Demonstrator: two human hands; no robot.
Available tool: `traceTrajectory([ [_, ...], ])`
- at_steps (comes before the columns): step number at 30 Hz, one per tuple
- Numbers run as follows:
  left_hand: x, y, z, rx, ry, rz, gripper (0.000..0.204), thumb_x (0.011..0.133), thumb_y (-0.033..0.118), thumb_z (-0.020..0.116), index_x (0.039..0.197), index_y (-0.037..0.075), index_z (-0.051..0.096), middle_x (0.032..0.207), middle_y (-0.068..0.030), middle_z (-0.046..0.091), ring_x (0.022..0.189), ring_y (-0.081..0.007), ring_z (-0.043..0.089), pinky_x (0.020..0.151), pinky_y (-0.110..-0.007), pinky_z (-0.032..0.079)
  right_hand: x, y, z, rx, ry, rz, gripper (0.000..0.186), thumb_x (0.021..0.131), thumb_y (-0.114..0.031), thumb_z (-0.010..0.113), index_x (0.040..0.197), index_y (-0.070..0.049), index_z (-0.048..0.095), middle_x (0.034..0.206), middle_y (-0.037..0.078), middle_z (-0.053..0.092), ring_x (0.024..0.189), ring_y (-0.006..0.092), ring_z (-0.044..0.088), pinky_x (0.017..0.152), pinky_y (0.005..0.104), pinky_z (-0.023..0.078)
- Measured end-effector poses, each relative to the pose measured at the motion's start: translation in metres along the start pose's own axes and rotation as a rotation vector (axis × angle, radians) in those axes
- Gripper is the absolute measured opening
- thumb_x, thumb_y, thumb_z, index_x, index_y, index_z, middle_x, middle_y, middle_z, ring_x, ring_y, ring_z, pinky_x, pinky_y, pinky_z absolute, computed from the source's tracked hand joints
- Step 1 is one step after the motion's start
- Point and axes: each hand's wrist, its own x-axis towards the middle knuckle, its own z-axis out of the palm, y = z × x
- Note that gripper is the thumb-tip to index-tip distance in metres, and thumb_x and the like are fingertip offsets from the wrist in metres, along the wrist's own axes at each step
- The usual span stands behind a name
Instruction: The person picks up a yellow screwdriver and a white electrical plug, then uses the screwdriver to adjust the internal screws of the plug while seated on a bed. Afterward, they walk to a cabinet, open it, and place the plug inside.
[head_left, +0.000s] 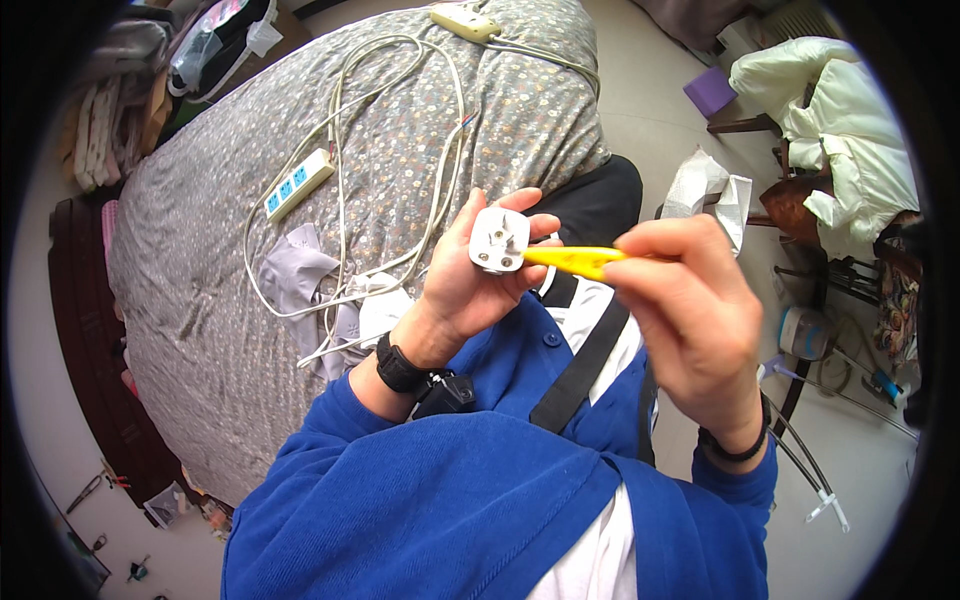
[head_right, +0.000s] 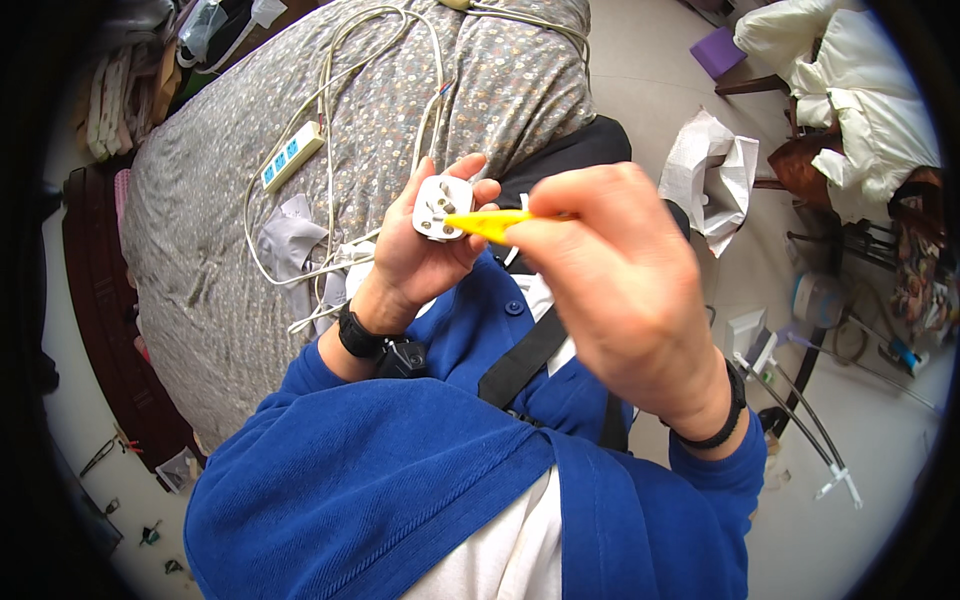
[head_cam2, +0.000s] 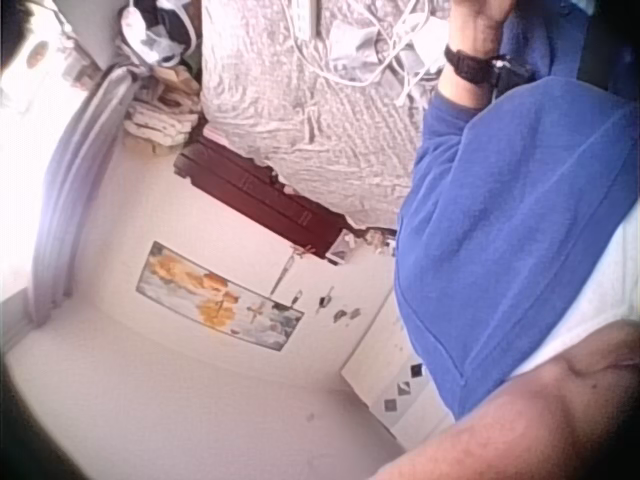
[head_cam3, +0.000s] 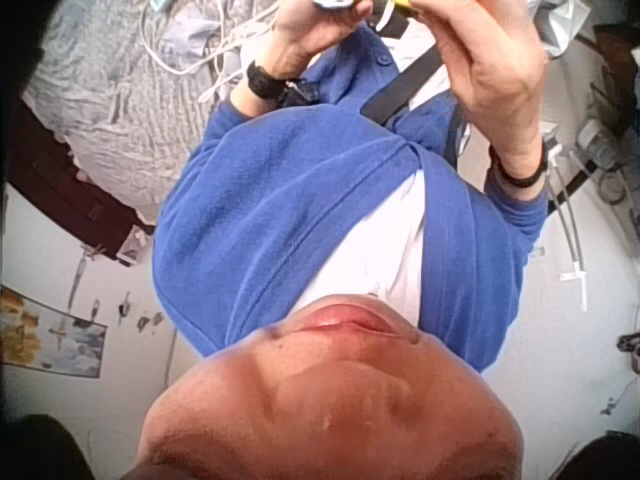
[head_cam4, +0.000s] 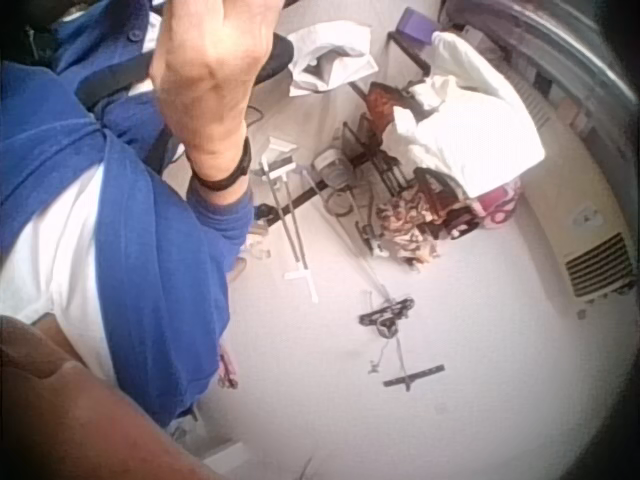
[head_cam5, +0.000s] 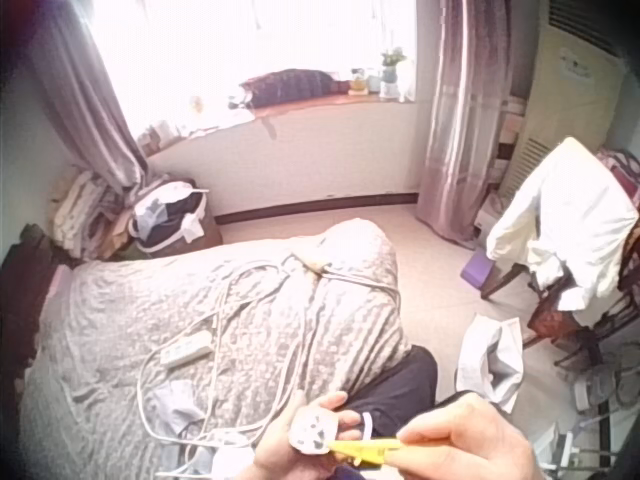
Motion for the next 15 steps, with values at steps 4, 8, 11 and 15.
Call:
traceTrajectory([
  [4,-0.001,0.000,-0.005,0.002,-0.063,-0.017,0.057,0.100,0.050,0.028,0.131,0.006,0.044,0.113,-0.0186,0.061,0.092,-0.0268,0.065,0.074,-0.037,0.056,-0.010,0.003,0.000,0.021,0.068,0.127,0.023,0.069,0.010,0.068,0.091,0.003,0.064,0.089,0.012,0.058,0.078,0.0256,0.058,0.065,0.0319,0.048],
  [8,0.001,-0.003,-0.004,0.014,-0.066,-0.021,0.057,0.100,0.051,0.028,0.130,0.005,0.044,0.115,-0.0188,0.061,0.092,-0.0258,0.065,0.076,-0.037,0.055,-0.018,0.003,0.003,0.039,0.034,0.153,0.024,0.068,0.010,0.069,0.090,0.003,0.064,0.089,0.012,0.058,0.079,0.0256,0.057,0.065,0.0320,0.048],
  [11,0.000,-0.003,0.000,0.110,0.010,0.014,0.058,0.100,0.051,0.026,0.129,0.005,0.045,0.114,-0.0185,0.062,0.093,-0.0250,0.065,0.079,-0.038,0.054,-0.019,0.003,0.006,0.053,0.012,0.124,0.024,0.067,0.010,0.069,0.089,0.003,0.063,0.089,0.012,0.058,0.077,0.0256,0.056,0.064,0.0323,0.047],
  [15,0.000,-0.005,0.007,0.217,0.070,0.061,0.057,0.100,0.049,0.027,0.126,0.005,0.051,0.111,-0.0162,0.065,0.090,-0.0243,0.065,0.087,-0.039,0.051,-0.016,0.006,0.014,0.014,-0.040,0.055,0.023,0.068,0.009,0.069,0.089,0.003,0.063,0.088,0.012,0.058,0.075,0.0254,0.056,0.062,0.0324,0.046],
])
